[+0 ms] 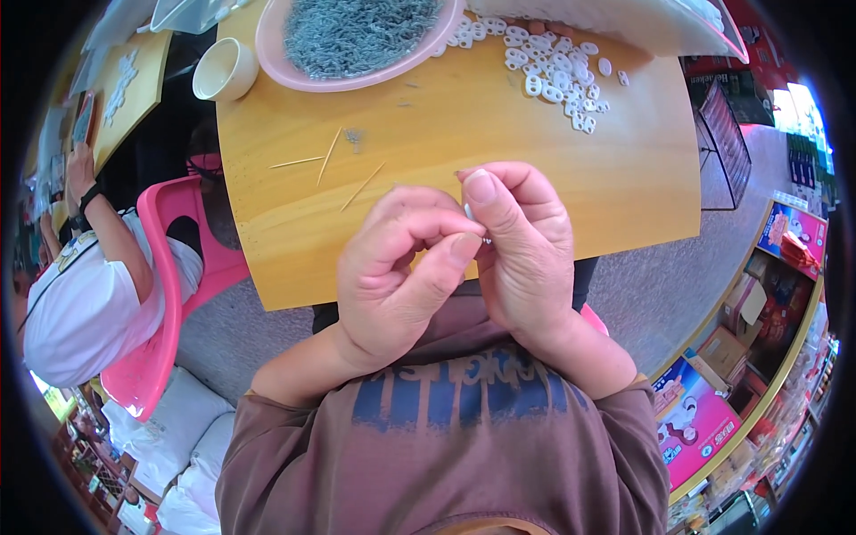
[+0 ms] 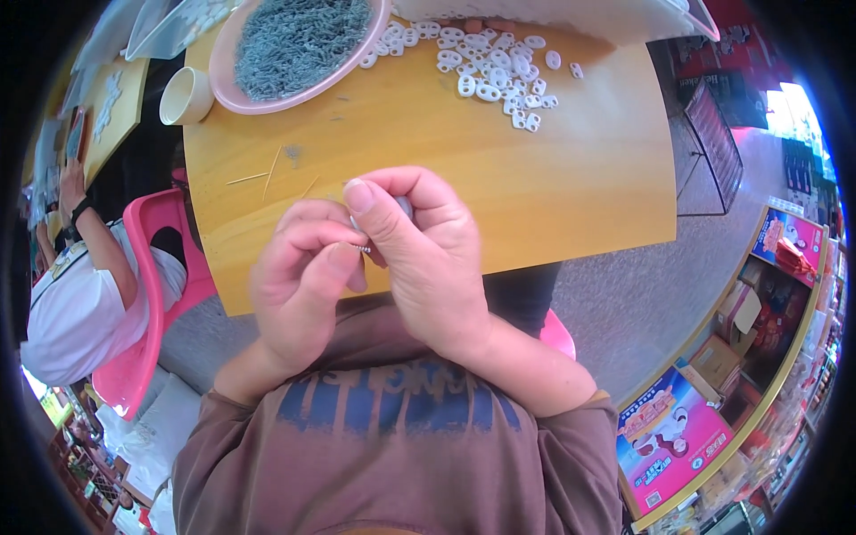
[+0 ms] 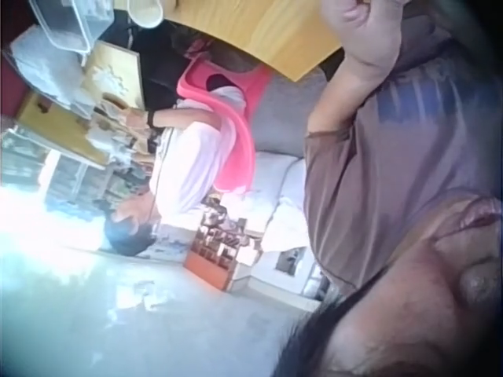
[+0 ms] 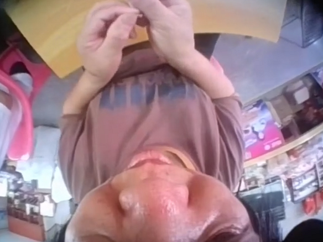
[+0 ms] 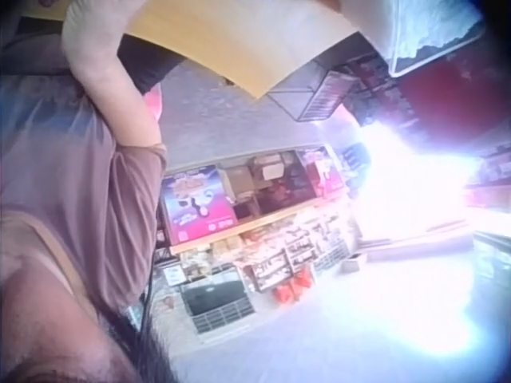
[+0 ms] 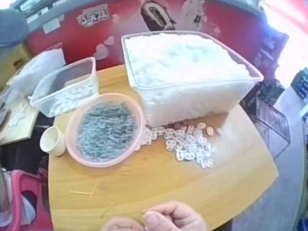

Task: Assemble small springs into white plastic housings at a workbench.

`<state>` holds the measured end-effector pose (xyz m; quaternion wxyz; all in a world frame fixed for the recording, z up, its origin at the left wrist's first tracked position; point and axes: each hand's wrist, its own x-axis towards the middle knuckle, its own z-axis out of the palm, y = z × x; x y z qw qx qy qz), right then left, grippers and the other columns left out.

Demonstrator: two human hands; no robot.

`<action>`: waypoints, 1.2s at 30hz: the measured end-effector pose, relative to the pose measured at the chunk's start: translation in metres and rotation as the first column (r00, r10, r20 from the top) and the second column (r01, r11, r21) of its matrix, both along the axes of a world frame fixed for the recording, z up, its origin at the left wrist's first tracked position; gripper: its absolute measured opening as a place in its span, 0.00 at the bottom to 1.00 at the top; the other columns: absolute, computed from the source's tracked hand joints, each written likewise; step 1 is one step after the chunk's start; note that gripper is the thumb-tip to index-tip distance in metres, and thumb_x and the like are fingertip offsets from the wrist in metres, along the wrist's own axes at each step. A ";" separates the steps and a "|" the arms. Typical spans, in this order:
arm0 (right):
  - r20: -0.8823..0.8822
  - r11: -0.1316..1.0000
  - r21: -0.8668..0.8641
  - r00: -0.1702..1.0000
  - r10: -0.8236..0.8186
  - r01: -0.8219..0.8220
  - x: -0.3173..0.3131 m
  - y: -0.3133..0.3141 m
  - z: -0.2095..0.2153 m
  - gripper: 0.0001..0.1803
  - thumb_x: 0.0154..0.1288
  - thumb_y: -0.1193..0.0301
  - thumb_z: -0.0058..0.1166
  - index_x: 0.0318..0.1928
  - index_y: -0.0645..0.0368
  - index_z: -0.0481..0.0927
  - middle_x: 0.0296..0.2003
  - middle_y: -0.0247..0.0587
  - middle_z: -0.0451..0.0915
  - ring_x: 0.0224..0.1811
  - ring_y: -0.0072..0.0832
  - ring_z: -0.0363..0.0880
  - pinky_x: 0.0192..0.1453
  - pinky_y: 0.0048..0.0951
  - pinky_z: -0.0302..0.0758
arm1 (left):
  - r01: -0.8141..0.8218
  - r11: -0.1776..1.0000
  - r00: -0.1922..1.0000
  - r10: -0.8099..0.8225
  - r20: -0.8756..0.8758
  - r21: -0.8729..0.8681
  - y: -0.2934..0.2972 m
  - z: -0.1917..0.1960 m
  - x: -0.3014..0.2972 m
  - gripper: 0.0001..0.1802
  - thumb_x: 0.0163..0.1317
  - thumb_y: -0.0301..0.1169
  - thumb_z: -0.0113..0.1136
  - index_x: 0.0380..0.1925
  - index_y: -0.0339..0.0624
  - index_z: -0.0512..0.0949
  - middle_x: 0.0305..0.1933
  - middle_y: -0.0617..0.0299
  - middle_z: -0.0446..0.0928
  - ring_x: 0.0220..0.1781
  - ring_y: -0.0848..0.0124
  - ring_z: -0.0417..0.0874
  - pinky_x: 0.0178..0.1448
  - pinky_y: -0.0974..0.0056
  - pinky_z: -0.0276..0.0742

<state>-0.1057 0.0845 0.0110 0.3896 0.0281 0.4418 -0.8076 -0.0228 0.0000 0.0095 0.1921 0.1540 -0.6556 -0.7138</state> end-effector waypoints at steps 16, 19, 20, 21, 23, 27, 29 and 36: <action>-0.024 0.961 -0.124 0.969 0.246 -0.247 -0.004 0.025 0.008 0.12 0.63 0.69 0.42 0.42 0.64 0.72 0.28 0.32 0.72 0.23 0.13 0.63 0.26 0.14 0.63 | -0.016 0.996 0.991 0.028 -0.130 0.089 0.005 -0.006 0.003 0.04 0.57 0.22 0.49 0.32 0.36 0.73 0.39 0.58 0.67 0.25 0.81 0.68 0.29 0.78 0.66; -0.044 0.956 -0.096 0.960 0.276 -0.279 -0.004 0.028 0.012 0.14 0.63 0.71 0.41 0.46 0.65 0.71 0.30 0.31 0.71 0.25 0.13 0.63 0.29 0.14 0.64 | -0.018 0.993 0.991 0.033 -0.132 0.113 0.005 -0.005 0.003 0.04 0.57 0.23 0.49 0.32 0.36 0.73 0.38 0.58 0.67 0.25 0.81 0.68 0.28 0.78 0.66; -0.043 0.955 -0.097 0.960 0.276 -0.279 -0.004 0.028 0.012 0.14 0.63 0.71 0.41 0.46 0.65 0.71 0.30 0.31 0.71 0.25 0.13 0.63 0.29 0.14 0.64 | -0.025 0.990 0.992 0.043 -0.123 0.142 0.006 -0.005 0.004 0.04 0.57 0.24 0.49 0.32 0.36 0.73 0.38 0.58 0.67 0.25 0.81 0.68 0.28 0.78 0.66; -0.118 0.956 -0.085 0.956 0.270 -0.281 -0.003 0.029 0.011 0.14 0.62 0.72 0.41 0.47 0.66 0.71 0.31 0.31 0.70 0.26 0.13 0.64 0.30 0.14 0.63 | -0.025 0.990 0.992 0.043 -0.122 0.142 0.006 -0.005 0.004 0.04 0.57 0.24 0.49 0.32 0.36 0.73 0.38 0.58 0.67 0.25 0.81 0.68 0.28 0.78 0.66; -0.191 0.956 -0.074 0.945 0.266 -0.284 -0.004 0.030 0.010 0.15 0.61 0.73 0.41 0.48 0.66 0.70 0.32 0.32 0.70 0.26 0.13 0.64 0.31 0.14 0.63 | -0.015 0.989 0.990 0.035 -0.134 0.146 0.005 -0.005 0.004 0.04 0.57 0.25 0.50 0.32 0.36 0.73 0.38 0.58 0.67 0.25 0.81 0.68 0.28 0.78 0.66; -0.375 0.947 -0.012 0.879 0.295 -0.322 -0.006 0.033 0.009 0.15 0.60 0.76 0.42 0.48 0.68 0.69 0.33 0.33 0.69 0.29 0.14 0.63 0.33 0.15 0.63 | -0.010 0.983 0.988 0.038 -0.150 0.184 0.006 -0.004 0.004 0.05 0.58 0.26 0.50 0.32 0.36 0.73 0.38 0.58 0.67 0.24 0.80 0.68 0.28 0.77 0.66; -0.416 0.949 0.017 0.861 0.293 -0.315 -0.006 0.033 0.008 0.16 0.59 0.76 0.42 0.48 0.68 0.69 0.33 0.33 0.69 0.29 0.14 0.63 0.34 0.15 0.63 | -0.010 0.985 0.986 0.039 -0.161 0.175 0.006 -0.003 0.004 0.05 0.58 0.26 0.50 0.31 0.36 0.73 0.38 0.58 0.67 0.24 0.81 0.68 0.28 0.78 0.65; -0.427 0.971 0.006 0.877 0.219 -0.239 -0.003 0.033 0.008 0.12 0.59 0.78 0.44 0.45 0.66 0.68 0.32 0.31 0.69 0.28 0.12 0.62 0.31 0.13 0.62 | -0.022 0.984 0.989 0.048 -0.139 0.179 0.008 -0.002 0.003 0.05 0.57 0.25 0.51 0.32 0.36 0.73 0.38 0.58 0.67 0.25 0.81 0.68 0.30 0.77 0.66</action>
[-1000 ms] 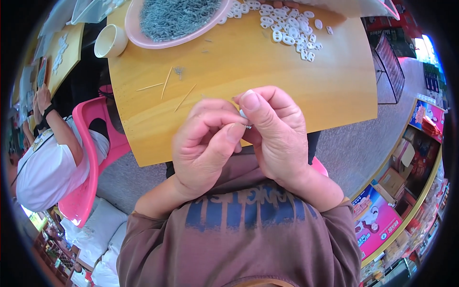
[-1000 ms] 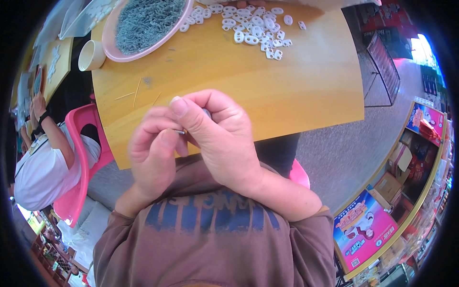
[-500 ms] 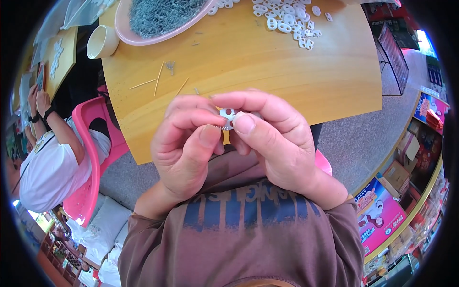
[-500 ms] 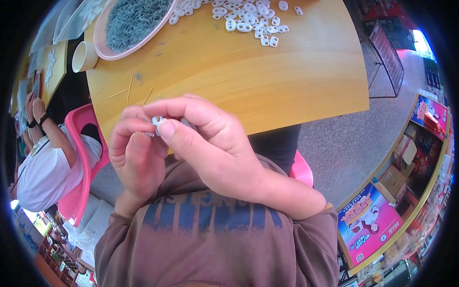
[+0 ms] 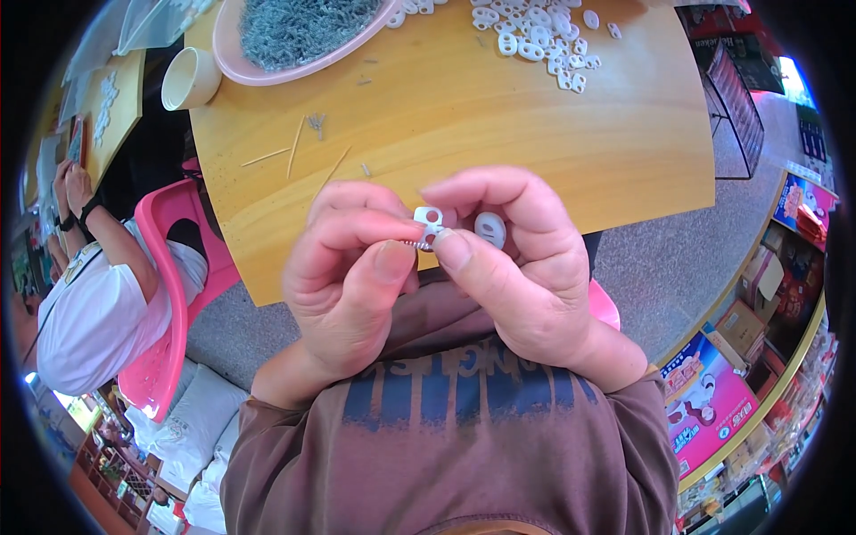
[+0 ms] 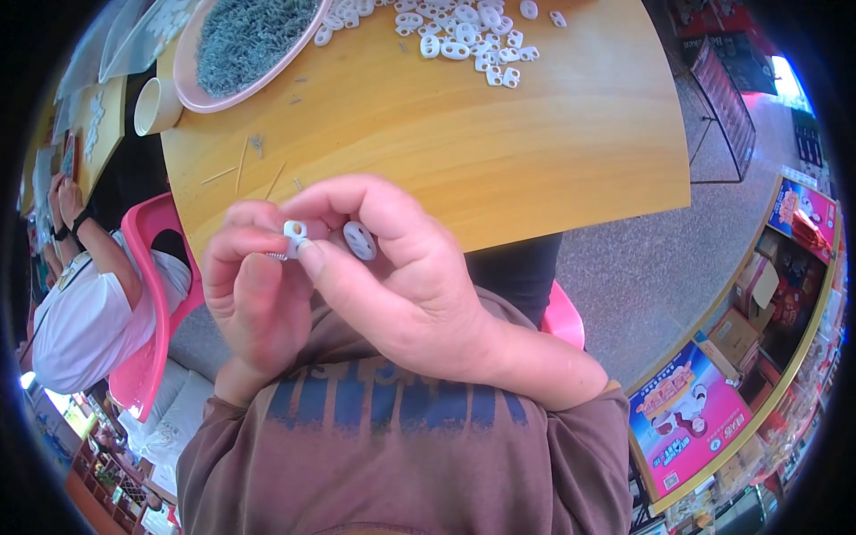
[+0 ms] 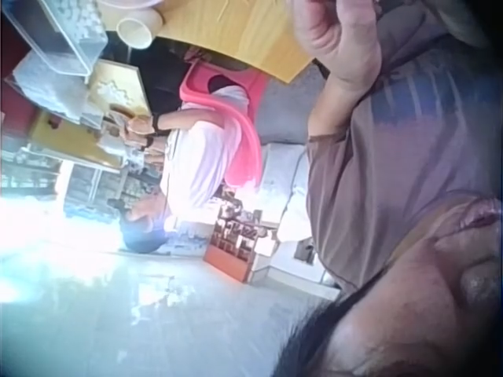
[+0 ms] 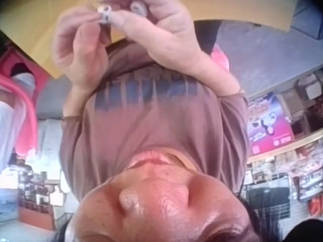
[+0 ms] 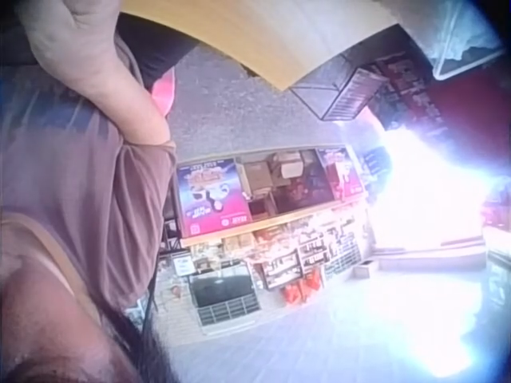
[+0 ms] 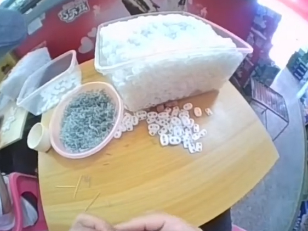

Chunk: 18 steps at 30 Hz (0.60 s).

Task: Assemble small springs into white plastic housings at a workbench.

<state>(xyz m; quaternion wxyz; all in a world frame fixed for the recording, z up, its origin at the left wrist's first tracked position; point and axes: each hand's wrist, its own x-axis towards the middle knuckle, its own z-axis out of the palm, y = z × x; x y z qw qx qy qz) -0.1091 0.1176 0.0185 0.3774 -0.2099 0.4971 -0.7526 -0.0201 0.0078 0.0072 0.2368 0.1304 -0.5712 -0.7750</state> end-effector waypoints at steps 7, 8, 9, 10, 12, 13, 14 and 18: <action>0.330 0.999 -0.029 0.944 -0.020 0.032 0.000 -0.003 0.001 0.08 0.59 0.77 0.45 0.40 0.63 0.68 0.29 0.32 0.71 0.23 0.12 0.63 0.26 0.12 0.61 | -0.075 0.883 0.997 0.072 -0.024 -0.463 -0.004 -0.010 -0.005 0.09 0.51 0.19 0.55 0.35 0.38 0.74 0.36 0.57 0.68 0.30 0.76 0.70 0.31 0.77 0.66; 0.327 0.999 -0.030 0.945 -0.020 0.031 0.000 -0.003 0.002 0.08 0.59 0.77 0.45 0.40 0.63 0.68 0.29 0.32 0.71 0.23 0.12 0.63 0.26 0.12 0.61 | -0.090 0.857 0.996 0.082 -0.038 -0.507 -0.005 -0.010 -0.005 0.10 0.50 0.19 0.56 0.35 0.38 0.74 0.35 0.57 0.69 0.30 0.75 0.70 0.30 0.77 0.66; 0.376 1.000 -0.017 0.927 -0.017 0.026 -0.001 -0.003 0.004 0.09 0.58 0.76 0.46 0.40 0.63 0.68 0.28 0.32 0.71 0.23 0.12 0.63 0.25 0.12 0.61 | -0.092 0.856 0.996 0.083 -0.041 -0.508 -0.005 -0.009 -0.006 0.10 0.50 0.19 0.56 0.35 0.38 0.74 0.35 0.57 0.69 0.30 0.75 0.70 0.30 0.77 0.66; 0.425 1.000 -0.006 0.905 -0.015 0.019 -0.002 -0.002 0.005 0.09 0.58 0.75 0.47 0.40 0.63 0.68 0.27 0.31 0.71 0.22 0.12 0.63 0.25 0.12 0.61 | -0.106 0.818 0.994 0.101 -0.040 -0.566 -0.004 -0.008 -0.007 0.11 0.49 0.19 0.57 0.35 0.38 0.74 0.35 0.57 0.69 0.30 0.75 0.70 0.30 0.76 0.66; 0.443 1.000 0.002 0.896 -0.014 0.015 -0.003 -0.001 0.005 0.10 0.58 0.74 0.48 0.40 0.63 0.68 0.27 0.31 0.71 0.22 0.12 0.63 0.25 0.12 0.61 | -0.121 0.773 0.992 0.122 -0.041 -0.622 -0.002 -0.007 -0.007 0.11 0.48 0.18 0.58 0.34 0.38 0.74 0.35 0.58 0.69 0.30 0.75 0.70 0.29 0.76 0.66; 0.460 1.000 0.011 0.888 -0.017 0.013 -0.004 -0.001 0.005 0.10 0.57 0.73 0.49 0.39 0.63 0.68 0.26 0.31 0.72 0.22 0.12 0.63 0.24 0.12 0.61 | -0.143 0.741 0.988 0.149 -0.046 -0.656 -0.002 -0.007 -0.006 0.12 0.47 0.18 0.59 0.34 0.38 0.75 0.35 0.58 0.69 0.30 0.75 0.71 0.28 0.76 0.67; 0.459 1.000 0.009 0.888 -0.014 0.011 -0.004 -0.001 0.005 0.10 0.57 0.73 0.49 0.39 0.63 0.68 0.26 0.31 0.72 0.22 0.12 0.63 0.24 0.12 0.61 | -0.163 0.706 0.983 0.176 -0.052 -0.689 -0.001 -0.006 -0.005 0.12 0.46 0.18 0.60 0.34 0.38 0.75 0.35 0.58 0.69 0.29 0.75 0.71 0.27 0.76 0.67; 0.429 0.997 0.072 0.903 -0.028 -0.003 -0.002 -0.002 0.001 0.08 0.58 0.73 0.49 0.37 0.62 0.69 0.26 0.32 0.72 0.21 0.11 0.63 0.24 0.12 0.61 | -0.174 0.585 0.983 0.145 -0.109 -0.792 -0.008 -0.004 -0.009 0.13 0.44 0.17 0.60 0.33 0.38 0.76 0.35 0.57 0.69 0.28 0.75 0.71 0.26 0.75 0.67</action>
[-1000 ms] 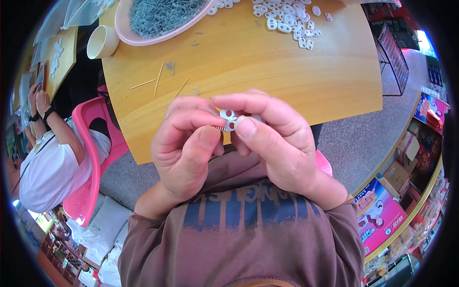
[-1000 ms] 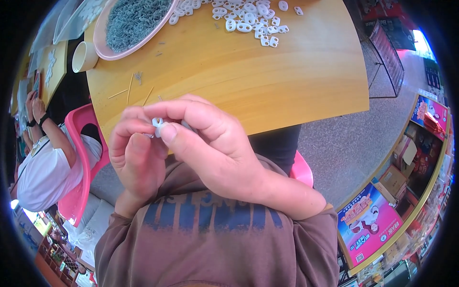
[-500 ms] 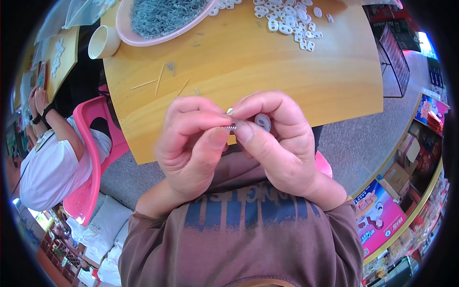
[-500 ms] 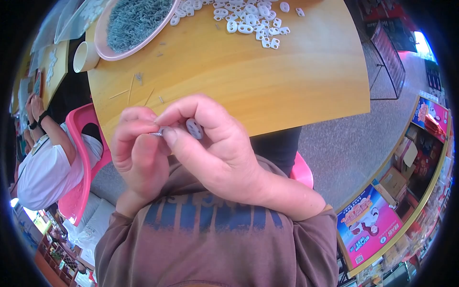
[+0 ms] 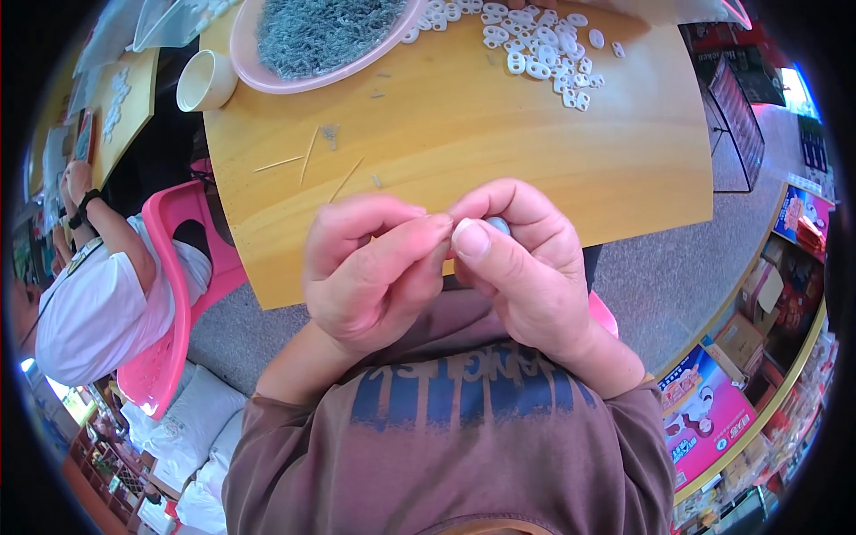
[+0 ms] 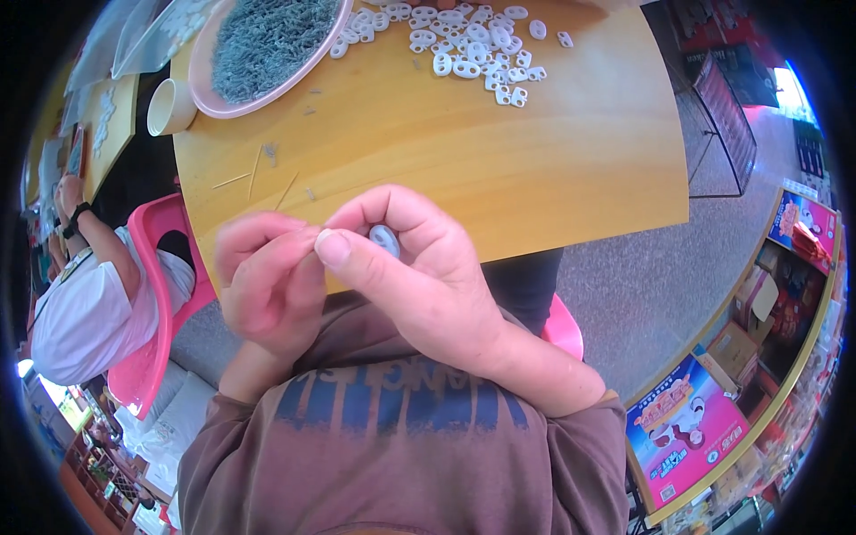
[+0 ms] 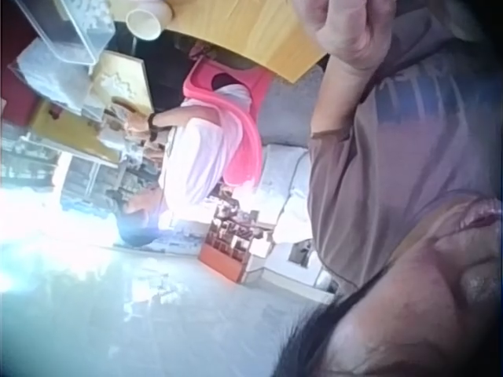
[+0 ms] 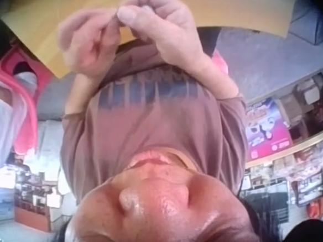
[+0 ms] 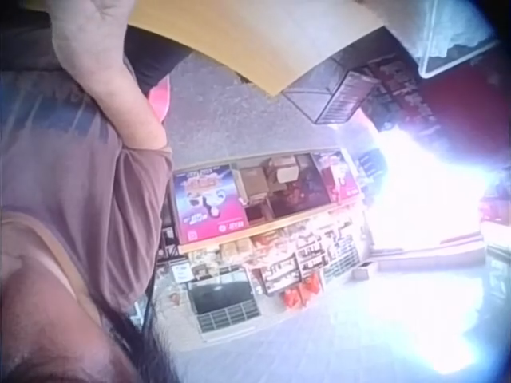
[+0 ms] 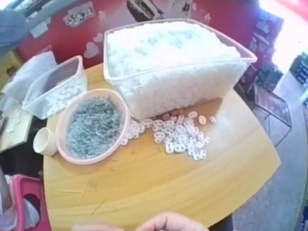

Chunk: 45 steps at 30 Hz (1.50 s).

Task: Assemble small springs into white plastic housings at a workbench.

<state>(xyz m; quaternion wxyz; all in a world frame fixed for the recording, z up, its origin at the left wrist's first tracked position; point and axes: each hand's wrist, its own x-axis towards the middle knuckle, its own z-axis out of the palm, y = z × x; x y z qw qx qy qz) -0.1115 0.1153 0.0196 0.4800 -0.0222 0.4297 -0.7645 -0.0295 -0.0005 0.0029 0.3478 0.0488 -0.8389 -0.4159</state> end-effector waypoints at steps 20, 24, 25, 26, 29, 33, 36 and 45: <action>-0.402 0.988 0.110 0.914 -0.053 0.105 0.001 0.000 -0.015 0.06 0.62 0.72 0.46 0.34 0.64 0.70 0.24 0.26 0.68 0.25 0.11 0.61 0.28 0.13 0.62 | 0.002 0.737 0.915 -0.274 0.296 0.676 0.001 0.014 -0.004 0.12 0.54 0.19 0.52 0.40 0.31 0.70 0.36 0.63 0.69 0.30 0.83 0.71 0.33 0.80 0.67; -0.475 0.987 0.114 0.879 -0.047 0.114 0.002 0.001 -0.018 0.07 0.62 0.71 0.46 0.35 0.63 0.69 0.25 0.29 0.71 0.23 0.10 0.62 0.26 0.11 0.61 | -0.079 0.534 0.907 -0.312 0.283 0.842 0.000 0.021 -0.004 0.10 0.55 0.20 0.52 0.39 0.33 0.69 0.33 0.65 0.71 0.31 0.84 0.70 0.32 0.81 0.66; -0.507 0.989 0.074 0.859 -0.073 0.128 0.003 0.000 -0.019 0.08 0.63 0.69 0.45 0.36 0.63 0.68 0.27 0.31 0.72 0.21 0.09 0.60 0.22 0.10 0.59 | -0.097 0.453 0.918 -0.303 0.255 0.886 -0.001 0.020 -0.004 0.10 0.54 0.21 0.52 0.38 0.34 0.68 0.32 0.65 0.71 0.29 0.84 0.70 0.30 0.81 0.65; -0.507 0.989 0.074 0.859 -0.074 0.129 0.002 0.000 -0.019 0.08 0.63 0.69 0.45 0.36 0.63 0.68 0.27 0.31 0.72 0.21 0.09 0.60 0.22 0.10 0.59 | -0.111 0.368 0.929 -0.291 0.228 0.923 -0.002 0.019 -0.004 0.10 0.54 0.21 0.53 0.37 0.35 0.68 0.31 0.65 0.72 0.28 0.85 0.70 0.29 0.81 0.65; -0.496 0.992 0.025 0.863 -0.097 0.126 0.001 -0.001 -0.015 0.09 0.63 0.68 0.45 0.35 0.63 0.68 0.27 0.33 0.72 0.20 0.10 0.60 0.22 0.10 0.58 | -0.042 0.249 0.950 -0.290 0.116 0.967 -0.005 0.016 -0.002 0.10 0.53 0.22 0.54 0.36 0.36 0.68 0.32 0.64 0.72 0.25 0.85 0.69 0.24 0.82 0.63; -0.373 0.998 -0.002 0.926 -0.054 0.057 0.000 0.000 -0.011 0.10 0.63 0.67 0.45 0.34 0.62 0.68 0.27 0.35 0.72 0.19 0.11 0.60 0.21 0.10 0.58 | -0.039 0.277 0.952 -0.282 0.120 0.960 -0.003 0.020 -0.002 0.10 0.53 0.23 0.55 0.36 0.36 0.68 0.31 0.64 0.72 0.22 0.86 0.67 0.22 0.82 0.62; -0.310 0.998 -0.036 0.949 -0.052 0.043 0.000 0.000 -0.009 0.10 0.63 0.66 0.45 0.34 0.61 0.68 0.27 0.36 0.72 0.18 0.11 0.60 0.20 0.10 0.57 | -0.050 0.280 0.957 -0.260 0.126 0.959 -0.001 0.021 -0.002 0.10 0.53 0.23 0.55 0.36 0.35 0.69 0.31 0.63 0.73 0.22 0.86 0.67 0.22 0.82 0.62; -0.394 0.999 -0.030 0.918 -0.046 0.038 0.001 0.003 -0.014 0.10 0.63 0.67 0.45 0.34 0.62 0.67 0.27 0.35 0.72 0.19 0.11 0.60 0.21 0.10 0.58 | -0.055 0.324 0.952 -0.269 0.148 0.945 0.000 0.020 0.000 0.10 0.53 0.22 0.55 0.36 0.36 0.69 0.29 0.63 0.74 0.21 0.87 0.67 0.22 0.83 0.61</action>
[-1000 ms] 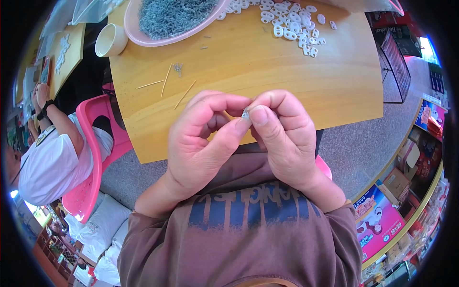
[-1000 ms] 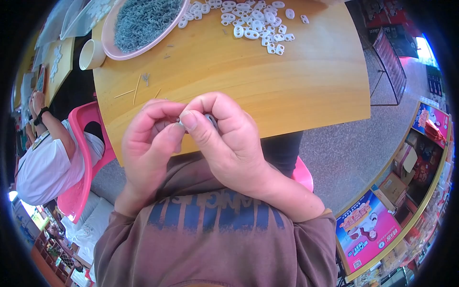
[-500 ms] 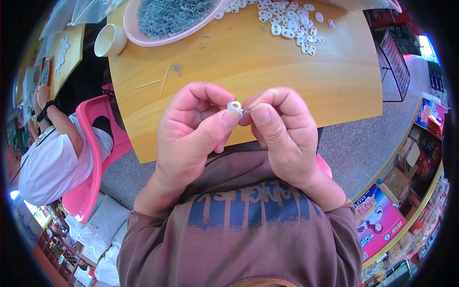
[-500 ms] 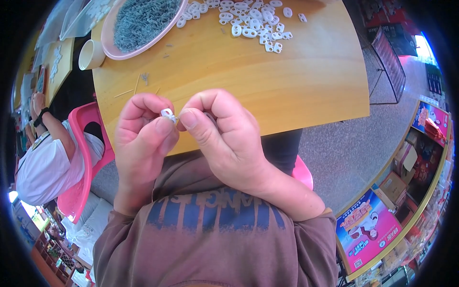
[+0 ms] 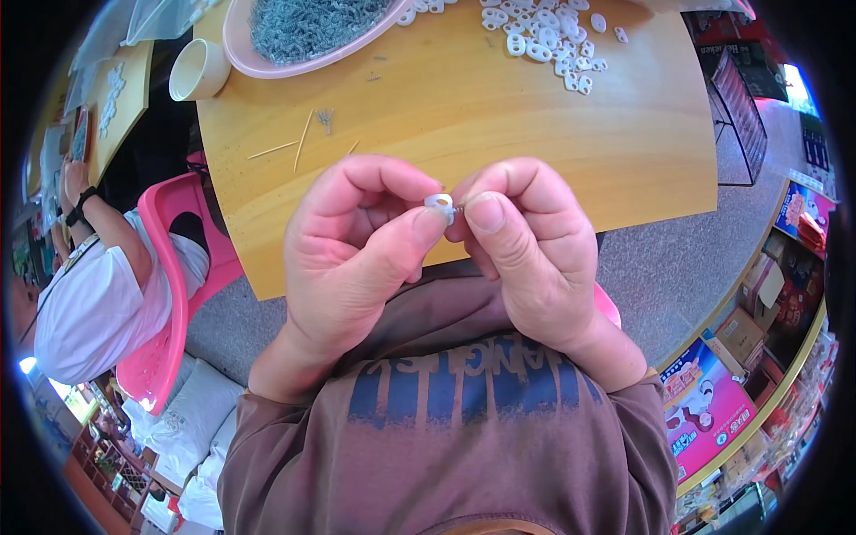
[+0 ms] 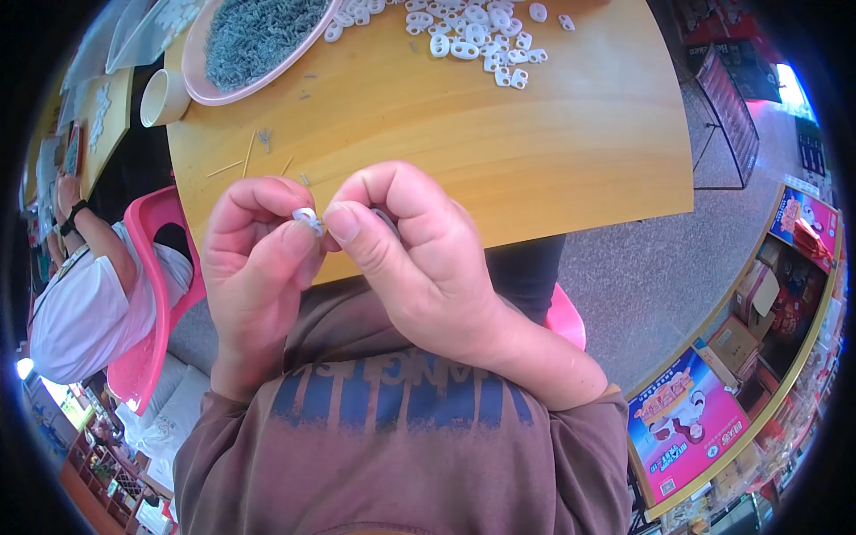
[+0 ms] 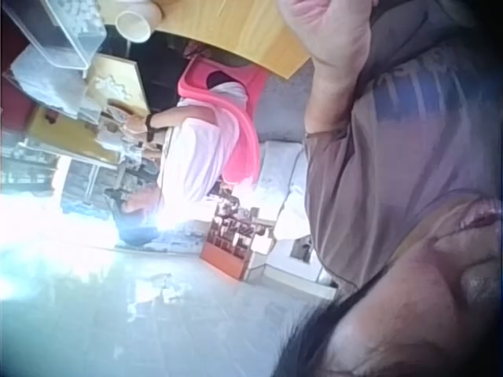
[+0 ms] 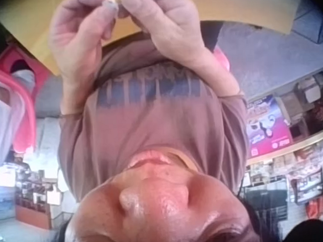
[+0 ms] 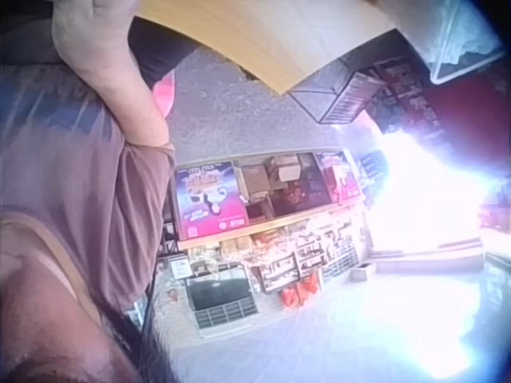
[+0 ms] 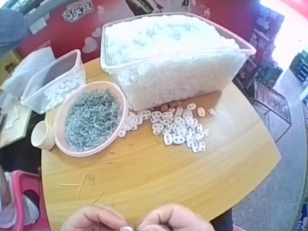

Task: Assemble small springs into white plastic housings at a workbench.

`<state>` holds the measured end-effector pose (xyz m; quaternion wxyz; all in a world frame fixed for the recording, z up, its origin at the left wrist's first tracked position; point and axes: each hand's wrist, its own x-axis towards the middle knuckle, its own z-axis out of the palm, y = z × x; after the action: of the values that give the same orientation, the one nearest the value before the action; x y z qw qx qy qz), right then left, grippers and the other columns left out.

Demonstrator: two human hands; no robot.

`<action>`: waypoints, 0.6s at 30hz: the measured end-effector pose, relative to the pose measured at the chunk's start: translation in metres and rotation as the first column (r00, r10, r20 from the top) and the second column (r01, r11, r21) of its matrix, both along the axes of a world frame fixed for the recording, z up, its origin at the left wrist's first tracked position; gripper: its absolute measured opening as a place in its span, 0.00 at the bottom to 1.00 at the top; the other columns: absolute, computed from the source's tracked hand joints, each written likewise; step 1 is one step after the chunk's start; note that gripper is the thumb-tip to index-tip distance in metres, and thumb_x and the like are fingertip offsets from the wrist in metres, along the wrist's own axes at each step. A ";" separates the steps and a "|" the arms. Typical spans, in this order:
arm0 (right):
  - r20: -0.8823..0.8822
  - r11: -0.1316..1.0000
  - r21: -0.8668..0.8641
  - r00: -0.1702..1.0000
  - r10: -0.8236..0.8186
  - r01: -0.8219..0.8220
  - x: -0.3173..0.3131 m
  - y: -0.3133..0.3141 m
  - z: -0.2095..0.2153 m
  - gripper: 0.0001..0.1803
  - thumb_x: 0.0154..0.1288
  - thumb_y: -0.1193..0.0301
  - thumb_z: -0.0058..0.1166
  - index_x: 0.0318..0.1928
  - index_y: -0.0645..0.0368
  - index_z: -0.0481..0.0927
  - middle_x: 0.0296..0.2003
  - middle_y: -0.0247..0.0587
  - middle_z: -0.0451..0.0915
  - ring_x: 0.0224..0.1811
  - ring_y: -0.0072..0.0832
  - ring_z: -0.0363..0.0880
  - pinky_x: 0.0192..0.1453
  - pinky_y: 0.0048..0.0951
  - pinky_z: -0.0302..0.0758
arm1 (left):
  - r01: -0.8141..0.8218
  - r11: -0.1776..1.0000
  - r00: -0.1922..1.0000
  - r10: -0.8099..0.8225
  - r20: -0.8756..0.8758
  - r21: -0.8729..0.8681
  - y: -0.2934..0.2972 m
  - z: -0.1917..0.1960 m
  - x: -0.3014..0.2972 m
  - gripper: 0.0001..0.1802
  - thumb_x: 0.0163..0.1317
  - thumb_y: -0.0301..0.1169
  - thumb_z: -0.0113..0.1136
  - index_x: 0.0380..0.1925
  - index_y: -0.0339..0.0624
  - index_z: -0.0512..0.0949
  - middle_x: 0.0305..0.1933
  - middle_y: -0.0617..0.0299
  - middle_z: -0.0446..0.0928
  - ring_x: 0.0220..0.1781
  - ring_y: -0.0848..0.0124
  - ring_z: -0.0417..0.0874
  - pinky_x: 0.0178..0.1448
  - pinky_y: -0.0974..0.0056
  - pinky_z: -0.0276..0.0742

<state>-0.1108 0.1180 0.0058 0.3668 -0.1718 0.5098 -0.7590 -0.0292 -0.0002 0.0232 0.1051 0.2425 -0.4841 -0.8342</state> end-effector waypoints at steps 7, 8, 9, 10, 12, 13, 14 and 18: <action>-0.147 0.989 0.138 0.989 -0.036 0.057 0.002 0.004 0.004 0.06 0.60 0.73 0.48 0.32 0.63 0.70 0.25 0.31 0.72 0.27 0.15 0.67 0.30 0.17 0.66 | 0.000 0.994 0.999 -0.005 -0.043 -0.113 0.003 0.000 0.002 0.09 0.53 0.20 0.54 0.35 0.35 0.70 0.30 0.64 0.73 0.24 0.87 0.69 0.25 0.83 0.63; -0.146 0.989 0.139 0.989 -0.036 0.057 0.002 0.004 0.004 0.06 0.60 0.73 0.48 0.32 0.63 0.70 0.25 0.31 0.72 0.27 0.15 0.67 0.30 0.17 0.66 | -0.006 0.988 0.998 -0.003 -0.056 -0.153 0.003 0.000 0.002 0.09 0.53 0.19 0.54 0.35 0.35 0.70 0.30 0.65 0.73 0.24 0.87 0.69 0.26 0.83 0.64; -0.129 0.989 0.142 0.991 -0.028 0.046 0.002 0.004 0.003 0.06 0.60 0.73 0.48 0.32 0.63 0.69 0.25 0.31 0.72 0.27 0.15 0.67 0.30 0.17 0.66 | -0.006 0.988 0.998 -0.003 -0.055 -0.153 0.004 0.000 0.001 0.09 0.53 0.19 0.54 0.35 0.35 0.70 0.30 0.65 0.73 0.24 0.87 0.69 0.26 0.83 0.64; -0.112 0.989 0.145 0.993 -0.019 0.035 0.002 0.004 0.004 0.06 0.60 0.73 0.48 0.32 0.63 0.69 0.25 0.31 0.72 0.27 0.15 0.67 0.30 0.17 0.66 | -0.016 0.979 0.998 0.003 -0.066 -0.203 0.005 0.000 0.001 0.08 0.53 0.20 0.55 0.34 0.35 0.70 0.30 0.65 0.73 0.24 0.86 0.69 0.26 0.83 0.64; -0.088 0.990 0.140 0.996 -0.014 0.026 0.001 0.004 0.004 0.06 0.60 0.73 0.48 0.33 0.63 0.69 0.25 0.31 0.72 0.27 0.15 0.67 0.30 0.16 0.66 | -0.028 0.967 0.997 0.008 -0.078 -0.253 0.004 0.000 0.000 0.08 0.53 0.20 0.55 0.34 0.35 0.70 0.30 0.65 0.73 0.24 0.86 0.70 0.26 0.83 0.65; -0.065 0.991 0.134 0.998 -0.009 0.017 0.000 0.004 0.004 0.06 0.60 0.72 0.48 0.33 0.63 0.69 0.26 0.31 0.72 0.27 0.15 0.67 0.30 0.16 0.66 | -0.013 0.976 0.998 -0.002 -0.069 -0.216 0.003 -0.001 0.000 0.08 0.53 0.20 0.56 0.34 0.35 0.71 0.30 0.65 0.73 0.24 0.86 0.70 0.26 0.83 0.65; -0.065 0.991 0.134 0.998 -0.008 0.017 -0.001 0.004 0.005 0.06 0.60 0.72 0.48 0.33 0.63 0.69 0.26 0.31 0.72 0.27 0.15 0.67 0.30 0.16 0.66 | 0.001 0.984 0.998 -0.012 -0.061 -0.179 0.001 -0.002 0.001 0.08 0.53 0.20 0.56 0.34 0.35 0.71 0.30 0.64 0.73 0.24 0.85 0.70 0.25 0.83 0.65; 0.021 0.994 0.102 0.999 0.030 -0.032 0.000 0.002 0.008 0.08 0.61 0.71 0.47 0.35 0.63 0.69 0.26 0.31 0.71 0.27 0.12 0.65 0.30 0.13 0.63 | 0.001 0.999 0.999 -0.003 -0.052 -0.041 -0.002 -0.004 0.001 0.08 0.53 0.21 0.56 0.34 0.34 0.71 0.29 0.63 0.74 0.22 0.84 0.70 0.23 0.82 0.64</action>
<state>-0.1113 0.1203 0.0140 0.3915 -0.1533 0.5417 -0.7278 -0.0279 -0.0021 0.0192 0.1220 0.2180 -0.4985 -0.8301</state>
